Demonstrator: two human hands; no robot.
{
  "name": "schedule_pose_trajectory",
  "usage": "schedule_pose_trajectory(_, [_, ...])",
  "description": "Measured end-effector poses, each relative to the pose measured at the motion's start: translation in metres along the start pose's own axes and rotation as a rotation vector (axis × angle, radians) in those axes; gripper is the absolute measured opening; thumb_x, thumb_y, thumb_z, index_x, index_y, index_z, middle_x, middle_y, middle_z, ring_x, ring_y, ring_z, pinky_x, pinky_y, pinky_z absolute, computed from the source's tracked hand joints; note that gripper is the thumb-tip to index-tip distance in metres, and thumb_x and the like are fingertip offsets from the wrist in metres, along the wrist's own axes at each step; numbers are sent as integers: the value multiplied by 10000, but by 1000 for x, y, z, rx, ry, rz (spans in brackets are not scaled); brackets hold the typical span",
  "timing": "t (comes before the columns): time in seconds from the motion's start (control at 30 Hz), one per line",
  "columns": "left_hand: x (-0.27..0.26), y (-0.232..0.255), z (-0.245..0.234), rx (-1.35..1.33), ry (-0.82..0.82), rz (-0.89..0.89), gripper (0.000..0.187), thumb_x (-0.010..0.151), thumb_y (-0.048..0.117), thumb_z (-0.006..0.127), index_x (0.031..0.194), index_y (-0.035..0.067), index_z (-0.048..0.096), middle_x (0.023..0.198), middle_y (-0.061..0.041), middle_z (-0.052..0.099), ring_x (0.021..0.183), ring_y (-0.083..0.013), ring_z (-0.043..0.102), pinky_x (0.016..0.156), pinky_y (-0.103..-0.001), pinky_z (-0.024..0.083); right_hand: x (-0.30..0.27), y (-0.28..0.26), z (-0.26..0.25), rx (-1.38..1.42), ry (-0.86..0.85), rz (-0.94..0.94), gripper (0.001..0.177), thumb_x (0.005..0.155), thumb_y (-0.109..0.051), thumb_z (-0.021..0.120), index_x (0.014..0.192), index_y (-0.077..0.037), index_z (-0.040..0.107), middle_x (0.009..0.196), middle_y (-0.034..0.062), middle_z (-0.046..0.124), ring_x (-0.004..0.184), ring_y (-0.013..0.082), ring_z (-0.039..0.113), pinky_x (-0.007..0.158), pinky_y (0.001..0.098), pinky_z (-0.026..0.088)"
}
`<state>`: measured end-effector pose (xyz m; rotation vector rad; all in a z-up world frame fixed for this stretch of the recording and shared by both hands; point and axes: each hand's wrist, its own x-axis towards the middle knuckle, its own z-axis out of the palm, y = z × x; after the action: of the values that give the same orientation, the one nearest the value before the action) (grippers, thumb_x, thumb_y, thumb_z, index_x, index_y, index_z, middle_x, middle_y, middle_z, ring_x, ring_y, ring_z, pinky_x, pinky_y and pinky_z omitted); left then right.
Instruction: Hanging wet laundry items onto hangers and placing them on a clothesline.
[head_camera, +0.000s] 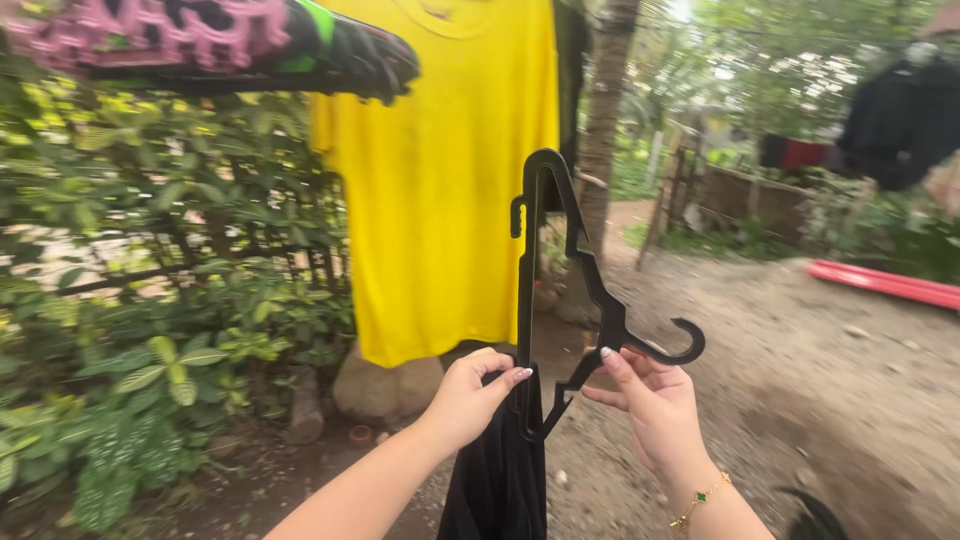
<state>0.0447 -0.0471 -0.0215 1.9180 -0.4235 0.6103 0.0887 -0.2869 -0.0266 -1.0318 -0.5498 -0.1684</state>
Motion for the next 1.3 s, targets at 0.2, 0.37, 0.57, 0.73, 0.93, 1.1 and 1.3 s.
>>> schedule_pose_trajectory(0.2, [21, -39, 39, -141, -92, -35, 258, 899, 193, 727, 1066, -3, 721, 980, -27, 715, 957, -111, 653, 886, -272, 510, -20, -3, -35, -73, 189, 0, 179, 929, -33, 665, 1097, -6, 722, 1050, 89, 741, 894, 187, 701, 752, 436, 638])
schedule_pose_trajectory(0.37, [44, -78, 67, -457, -69, -181, 357, 903, 95, 640, 1229, -38, 695, 1166, -72, 755, 1105, -147, 675, 1004, -288, 485, -46, 31, -70, -7, 227, -102, 184, 946, -22, 661, 1119, 12, 715, 1059, 126, 741, 886, 202, 720, 772, 441, 647])
schedule_pose_trajectory(0.57, [60, -64, 82, -716, 12, -274, 343, 905, 70, 630, 1216, -56, 703, 1150, -102, 744, 1077, -155, 669, 994, -283, 477, -73, 72, -84, -57, 271, -47, 201, 914, -13, 669, 1106, 7, 724, 1080, 125, 768, 898, 203, 744, 822, 428, 631])
schedule_pose_trajectory(0.73, [73, -64, 67, -848, 130, -386, 316, 917, 86, 591, 1191, -19, 710, 1051, -115, 746, 946, -179, 681, 871, -308, 531, -85, 92, -122, -309, 253, 85, 196, 902, -20, 688, 1082, -1, 761, 991, 106, 792, 851, 202, 753, 839, 373, 646])
schedule_pose_trajectory(0.93, [74, -89, 45, -502, 47, -286, 173, 937, 42, 649, 998, -63, 773, 944, -124, 694, 826, -177, 599, 760, -327, 473, -91, 21, -99, -932, 116, 52, 170, 914, -126, 738, 1031, -11, 782, 828, 114, 753, 703, 183, 705, 671, 335, 585])
schedule_pose_trajectory(1.1, [66, -82, 37, 254, 152, -27, 179, 805, 25, 710, 949, -2, 812, 1071, -169, 713, 947, -254, 699, 860, -339, 547, -85, -20, -90, -1307, -124, -136, 189, 852, -162, 719, 975, -20, 744, 812, 147, 729, 709, 286, 725, 657, 386, 566])
schedule_pose_trajectory(1.3, [50, -33, 32, 544, 40, -103, 219, 761, 102, 672, 901, 131, 838, 1463, -79, 531, 1089, -299, 666, 916, -400, 524, -72, -51, -67, -1541, -292, -71, 168, 867, -177, 686, 976, -63, 744, 899, 153, 713, 818, 355, 703, 733, 412, 567])
